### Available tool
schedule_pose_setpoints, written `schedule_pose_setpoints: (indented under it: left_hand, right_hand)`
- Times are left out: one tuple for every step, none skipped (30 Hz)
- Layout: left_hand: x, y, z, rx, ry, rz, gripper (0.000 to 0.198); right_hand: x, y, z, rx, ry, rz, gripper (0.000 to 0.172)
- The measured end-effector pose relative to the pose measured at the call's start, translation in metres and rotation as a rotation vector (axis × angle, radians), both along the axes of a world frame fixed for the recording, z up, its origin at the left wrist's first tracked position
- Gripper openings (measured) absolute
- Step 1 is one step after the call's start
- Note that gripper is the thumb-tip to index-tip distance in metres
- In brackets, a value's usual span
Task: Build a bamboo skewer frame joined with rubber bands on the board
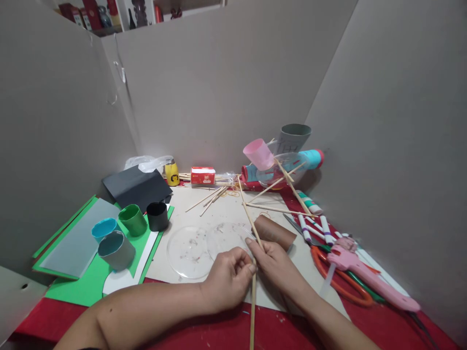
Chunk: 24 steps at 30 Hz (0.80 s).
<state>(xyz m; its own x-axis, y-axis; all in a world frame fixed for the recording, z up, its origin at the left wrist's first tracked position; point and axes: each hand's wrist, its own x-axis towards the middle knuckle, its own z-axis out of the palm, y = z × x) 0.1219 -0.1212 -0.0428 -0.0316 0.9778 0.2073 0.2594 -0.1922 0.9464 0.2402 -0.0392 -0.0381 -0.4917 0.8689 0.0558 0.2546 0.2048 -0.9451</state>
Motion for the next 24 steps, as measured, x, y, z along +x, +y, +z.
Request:
schedule_pose_setpoints:
  left_hand:
    - [-0.001, -0.001, -0.001, 0.04, 0.058, 0.01, 0.013]
    - [-0.001, -0.002, -0.002, 0.082, 0.122, 0.017, 0.013]
    - [-0.001, -0.004, -0.003, 0.123, 0.189, 0.009, 0.012]
    - [-0.001, -0.007, -0.004, 0.161, 0.259, -0.022, 0.011]
    - [0.0, -0.009, -0.004, 0.198, 0.328, -0.072, 0.01]
    - [0.001, -0.012, -0.005, 0.233, 0.395, -0.133, 0.009]
    - [0.003, -0.014, -0.005, 0.266, 0.457, -0.192, 0.008]
    - [0.003, -0.016, -0.005, 0.291, 0.508, -0.241, 0.007]
    - [0.004, -0.017, -0.005, 0.308, 0.543, -0.263, 0.009]
    - [0.003, -0.017, -0.005, 0.316, 0.56, -0.264, 0.011]
    - [0.002, -0.015, -0.005, 0.317, 0.559, -0.251, 0.016]
    - [0.001, -0.014, -0.004, 0.315, 0.543, -0.23, 0.02]
    - [0.0, -0.011, -0.004, 0.314, 0.516, -0.197, 0.025]
    - [-0.002, -0.009, -0.003, 0.314, 0.48, -0.153, 0.028]
    - [-0.003, -0.007, -0.002, 0.312, 0.439, -0.098, 0.031]
    - [-0.004, -0.005, -0.001, 0.301, 0.394, -0.041, 0.032]
    - [-0.005, -0.004, 0.0, 0.277, 0.352, 0.012, 0.03]
    - [-0.005, -0.003, 0.0, 0.24, 0.318, 0.048, 0.027]
    - [-0.004, -0.003, 0.001, 0.195, 0.298, 0.053, 0.025]
    - [-0.003, -0.003, 0.001, 0.15, 0.295, 0.025, 0.023]
    - [-0.002, -0.003, 0.0, 0.113, 0.309, -0.027, 0.021]
    - [-0.001, -0.004, 0.0, 0.088, 0.336, -0.086, 0.02]
    - [-0.001, -0.005, -0.001, 0.075, 0.367, -0.138, 0.02]
    - [0.0, -0.006, -0.002, 0.071, 0.393, -0.171, 0.022]
  right_hand:
    - [0.0, 0.0, 0.001, -0.006, 0.004, -0.007, 0.047]
    - [0.0, 0.0, 0.001, -0.012, 0.01, -0.018, 0.047]
    - [0.0, 0.001, 0.002, -0.021, 0.019, -0.029, 0.047]
    - [0.001, 0.002, 0.002, -0.035, 0.032, -0.042, 0.048]
    - [0.002, 0.004, 0.003, -0.055, 0.049, -0.055, 0.048]
    - [0.003, 0.006, 0.003, -0.08, 0.07, -0.068, 0.049]
    - [0.004, 0.008, 0.004, -0.108, 0.09, -0.077, 0.049]
    - [0.005, 0.01, 0.005, -0.133, 0.106, -0.084, 0.049]
    - [0.006, 0.012, 0.006, -0.149, 0.117, -0.091, 0.05]
    - [0.007, 0.013, 0.007, -0.149, 0.122, -0.105, 0.05]
    - [0.009, 0.014, 0.007, -0.136, 0.123, -0.127, 0.05]
    - [0.01, 0.014, 0.008, -0.11, 0.118, -0.161, 0.051]
    - [0.011, 0.014, 0.01, -0.077, 0.113, -0.203, 0.052]
    - [0.013, 0.013, 0.011, -0.044, 0.114, -0.246, 0.052]
    - [0.015, 0.012, 0.013, -0.016, 0.124, -0.285, 0.052]
    - [0.016, 0.011, 0.016, 0.002, 0.141, -0.318, 0.052]
    - [0.018, 0.01, 0.019, 0.012, 0.17, -0.344, 0.052]
    - [0.02, 0.008, 0.022, 0.019, 0.21, -0.37, 0.051]
    - [0.022, 0.007, 0.025, 0.024, 0.253, -0.394, 0.05]
    - [0.023, 0.006, 0.028, 0.03, 0.298, -0.42, 0.05]
    - [0.024, 0.005, 0.03, 0.036, 0.343, -0.445, 0.049]
    - [0.025, 0.005, 0.032, 0.037, 0.384, -0.465, 0.048]
    - [0.025, 0.004, 0.033, 0.033, 0.423, -0.478, 0.047]
    - [0.025, 0.003, 0.034, 0.022, 0.46, -0.481, 0.046]
